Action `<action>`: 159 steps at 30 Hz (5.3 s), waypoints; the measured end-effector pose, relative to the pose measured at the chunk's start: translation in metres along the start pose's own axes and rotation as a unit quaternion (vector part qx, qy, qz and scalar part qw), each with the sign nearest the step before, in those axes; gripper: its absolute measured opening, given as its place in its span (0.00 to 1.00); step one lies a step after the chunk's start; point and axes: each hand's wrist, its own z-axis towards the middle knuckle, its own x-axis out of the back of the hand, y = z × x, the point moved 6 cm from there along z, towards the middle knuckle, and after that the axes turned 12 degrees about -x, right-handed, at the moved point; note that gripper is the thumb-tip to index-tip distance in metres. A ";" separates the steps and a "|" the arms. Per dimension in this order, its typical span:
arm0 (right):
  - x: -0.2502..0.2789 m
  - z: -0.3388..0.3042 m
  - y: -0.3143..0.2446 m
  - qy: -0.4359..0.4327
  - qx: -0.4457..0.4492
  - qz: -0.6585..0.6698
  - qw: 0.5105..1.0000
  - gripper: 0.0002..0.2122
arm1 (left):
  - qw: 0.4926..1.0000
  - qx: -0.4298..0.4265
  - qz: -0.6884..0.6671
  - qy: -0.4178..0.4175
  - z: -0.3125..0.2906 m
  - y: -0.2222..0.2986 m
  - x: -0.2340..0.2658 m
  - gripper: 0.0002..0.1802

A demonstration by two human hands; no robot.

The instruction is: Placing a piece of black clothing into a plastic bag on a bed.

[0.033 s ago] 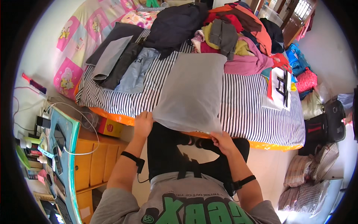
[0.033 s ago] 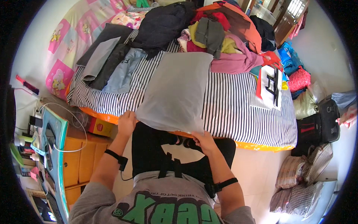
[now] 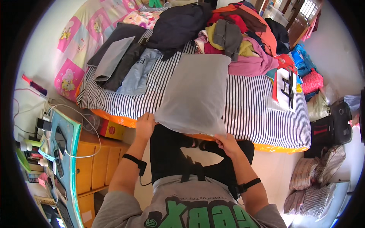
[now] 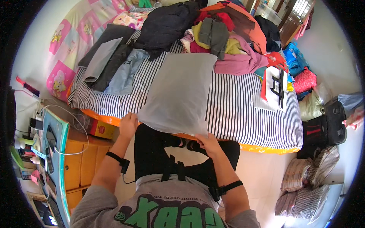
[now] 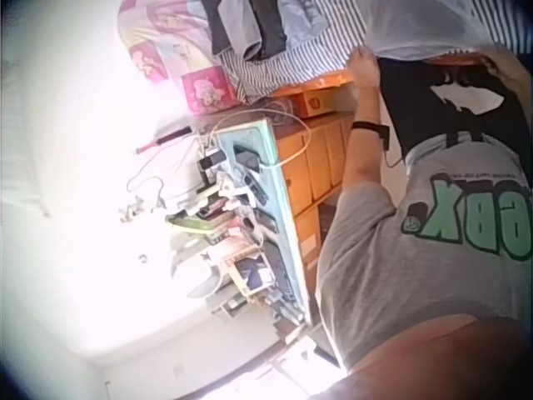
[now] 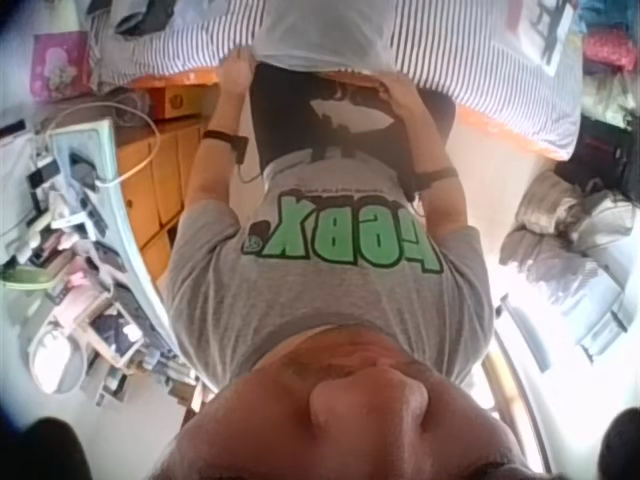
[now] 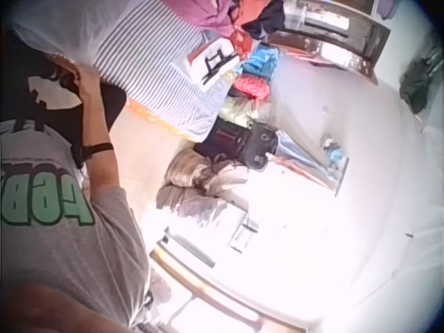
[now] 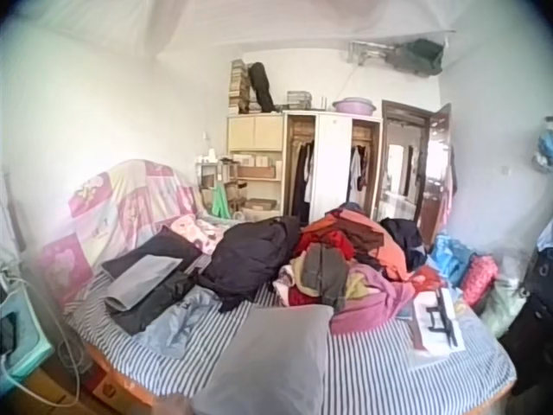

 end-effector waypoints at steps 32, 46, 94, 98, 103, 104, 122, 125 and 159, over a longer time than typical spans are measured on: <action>0.021 0.005 0.002 0.039 -0.003 -0.058 0.998 0.11 | 0.886 0.269 -0.369 -0.080 -0.040 -0.047 -0.072 0.10; 0.012 0.001 0.002 0.020 -0.017 0.017 1.000 0.09 | 0.962 -0.146 -0.225 -0.053 0.065 0.132 0.012 0.10; 0.015 -0.009 -0.015 -0.006 0.011 0.029 0.999 0.06 | 0.988 -0.132 -0.064 -0.050 0.015 0.042 -0.011 0.03; 0.017 -0.007 -0.016 0.018 0.005 0.050 0.999 0.06 | 0.987 -0.137 -0.081 -0.033 0.025 0.055 -0.008 0.05; 0.017 -0.009 -0.015 0.009 0.009 0.062 0.998 0.06 | 0.980 -0.172 -0.093 -0.044 0.026 0.074 -0.018 0.02; 0.019 -0.009 -0.014 0.009 0.009 0.061 0.998 0.06 | 0.980 -0.170 -0.093 -0.044 0.025 0.073 -0.018 0.02; 0.032 -0.009 -0.015 0.035 0.014 0.086 0.996 0.06 | 0.979 -0.163 -0.124 0.017 0.014 0.061 -0.015 0.04; 0.030 -0.008 -0.016 0.019 0.015 0.088 0.996 0.06 | 0.981 -0.149 -0.127 0.011 0.011 0.058 -0.017 0.04; -0.036 -0.034 0.001 -0.207 -0.083 -0.177 0.958 0.13 | 0.967 -0.103 -0.233 0.023 0.032 0.079 -0.003 0.11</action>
